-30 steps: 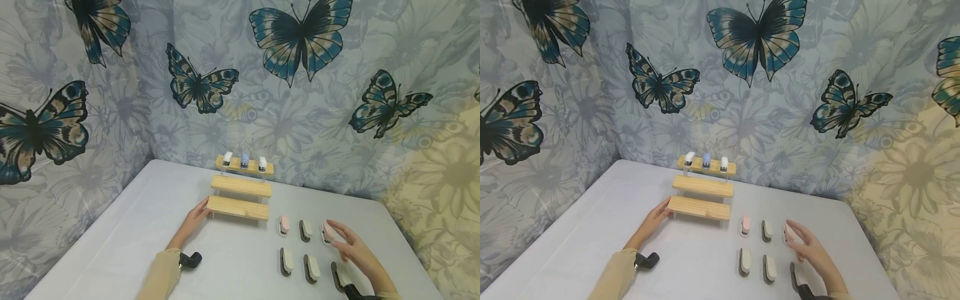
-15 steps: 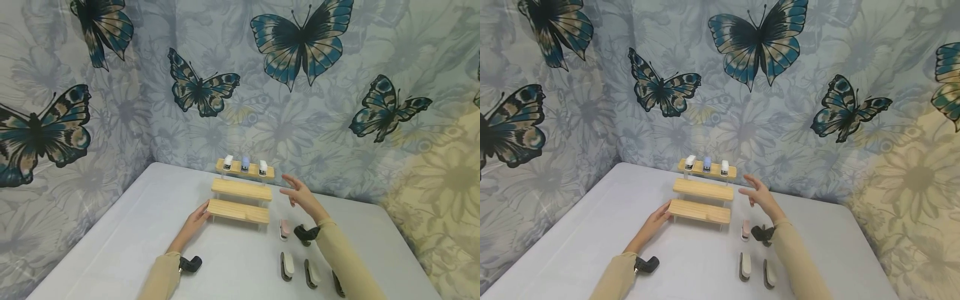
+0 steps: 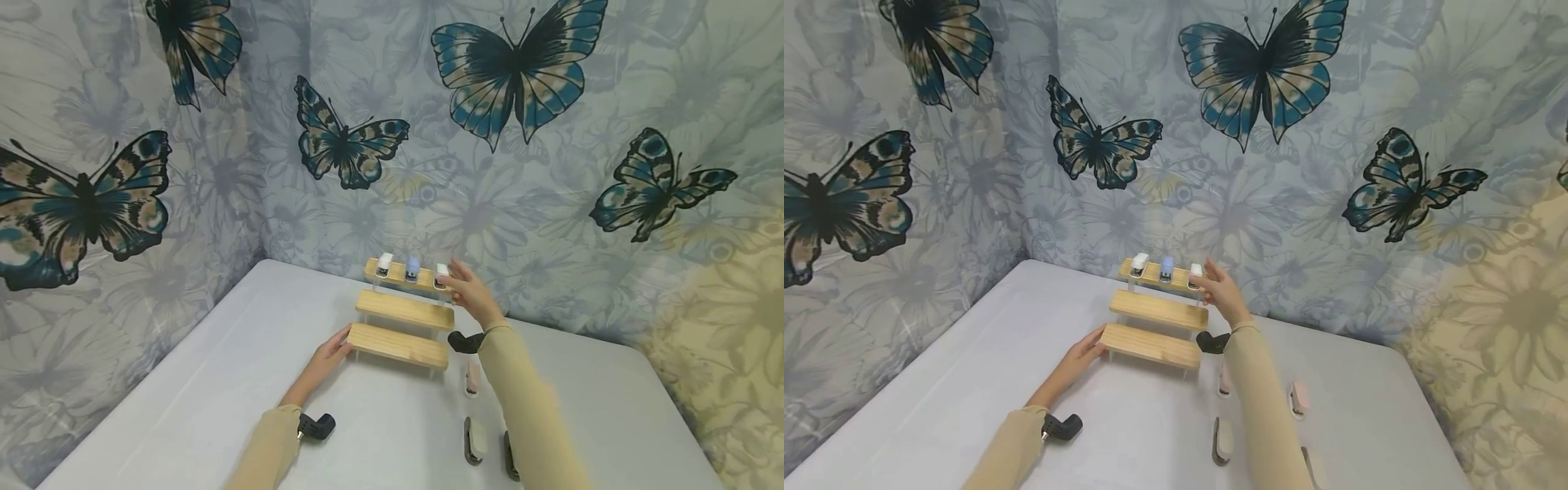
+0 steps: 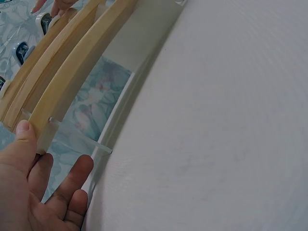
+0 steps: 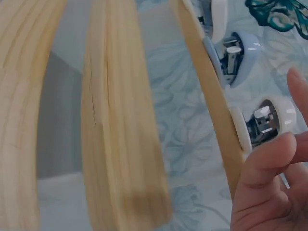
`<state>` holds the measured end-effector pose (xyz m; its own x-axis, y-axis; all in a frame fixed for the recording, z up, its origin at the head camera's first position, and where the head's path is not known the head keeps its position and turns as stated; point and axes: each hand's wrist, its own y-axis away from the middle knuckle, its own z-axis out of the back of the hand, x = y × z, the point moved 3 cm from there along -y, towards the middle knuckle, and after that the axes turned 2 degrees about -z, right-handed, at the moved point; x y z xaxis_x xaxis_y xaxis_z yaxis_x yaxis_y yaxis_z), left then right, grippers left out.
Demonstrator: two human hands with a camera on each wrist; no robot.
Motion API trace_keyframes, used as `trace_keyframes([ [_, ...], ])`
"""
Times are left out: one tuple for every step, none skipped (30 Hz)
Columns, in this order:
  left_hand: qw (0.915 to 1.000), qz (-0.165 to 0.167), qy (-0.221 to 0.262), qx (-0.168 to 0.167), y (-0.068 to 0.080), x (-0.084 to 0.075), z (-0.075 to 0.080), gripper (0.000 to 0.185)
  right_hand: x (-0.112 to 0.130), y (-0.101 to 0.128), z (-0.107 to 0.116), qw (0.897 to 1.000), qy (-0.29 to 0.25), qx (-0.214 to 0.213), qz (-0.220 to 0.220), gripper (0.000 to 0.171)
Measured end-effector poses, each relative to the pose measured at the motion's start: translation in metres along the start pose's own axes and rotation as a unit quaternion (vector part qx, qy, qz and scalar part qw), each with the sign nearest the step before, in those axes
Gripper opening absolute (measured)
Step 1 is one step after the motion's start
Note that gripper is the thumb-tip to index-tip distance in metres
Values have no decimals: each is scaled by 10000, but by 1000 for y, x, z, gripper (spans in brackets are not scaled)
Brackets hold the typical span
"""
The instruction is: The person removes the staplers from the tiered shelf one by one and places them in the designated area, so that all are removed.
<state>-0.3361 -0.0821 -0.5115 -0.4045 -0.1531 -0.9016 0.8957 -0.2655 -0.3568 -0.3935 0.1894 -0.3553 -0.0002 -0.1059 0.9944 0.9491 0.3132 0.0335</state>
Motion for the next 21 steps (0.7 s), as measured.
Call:
trace_keyframes([
  [10000,5,-4,-4,0,-1,0,47,-1,-1,-1,9997,-221,20,51,69],
  [10000,-7,6,-14,-1,-1,0,47,-2,-2,-2,9992,-377,29,121,68],
  [10000,15,43,-14,-1,-2,0,47,-3,-2,-2,9988,-472,58,151,67],
  [9999,31,101,-23,-2,-2,-1,47,-3,-1,-3,9984,-522,108,195,65],
  [9999,42,160,-29,-2,-2,-1,47,-4,-1,-3,9982,-550,129,223,64],
  [9998,41,184,-16,-2,-3,-1,47,-5,0,-3,9981,-542,127,251,63],
  [9998,75,191,-40,-1,-3,-1,48,-6,0,-4,9980,-549,120,299,62],
  [9998,102,179,-67,-1,-4,-1,48,-6,1,-4,9979,-547,95,328,61],
  [9997,144,180,-89,-1,-4,-1,48,-7,2,-5,9979,-539,69,347,60],
  [9996,175,162,-122,0,-5,-1,48,-7,3,-6,9980,-505,42,378,60],
  [9996,185,153,-143,1,-5,-1,48,-8,2,-6,9981,-464,-9,394,59],
  [9996,194,138,-156,1,-5,0,48,-9,2,-5,9982,-427,-78,414,59],
  [9995,231,139,-178,2,-5,0,48,-12,0,-5,9981,-383,-140,457,60],
  [9995,233,146,-176,2,-5,0,48,-16,-3,-3,9981,-305,-208,501,60],
  [9995,210,148,-156,2,-5,0,48,-18,-4,-3,9975,-355,-163,588,60],
  [9996,206,138,-138,3,-5,0,48,-20,-5,-2,9968,-420,-120,667,60],
  [9996,195,144,-112,3,-5,0,48,-38,-20,9,9958,-526,-72,752,59],
  [9997,182,131,-96,2,-5,-1,48,-49,-28,15,9945,-586,-31,870,60],
  [9997,174,116,-89,2,-5,-1,48,-58,-34,20,9933,-630,26,966,60],
  [9998,158,83,-88,2,-5,0,48,-62,-37,23,9932,-646,21,968,60],
  [9998,142,45,-93,2,-5,0,48,-63,-38,23,9931,-633,31,988,59],
])
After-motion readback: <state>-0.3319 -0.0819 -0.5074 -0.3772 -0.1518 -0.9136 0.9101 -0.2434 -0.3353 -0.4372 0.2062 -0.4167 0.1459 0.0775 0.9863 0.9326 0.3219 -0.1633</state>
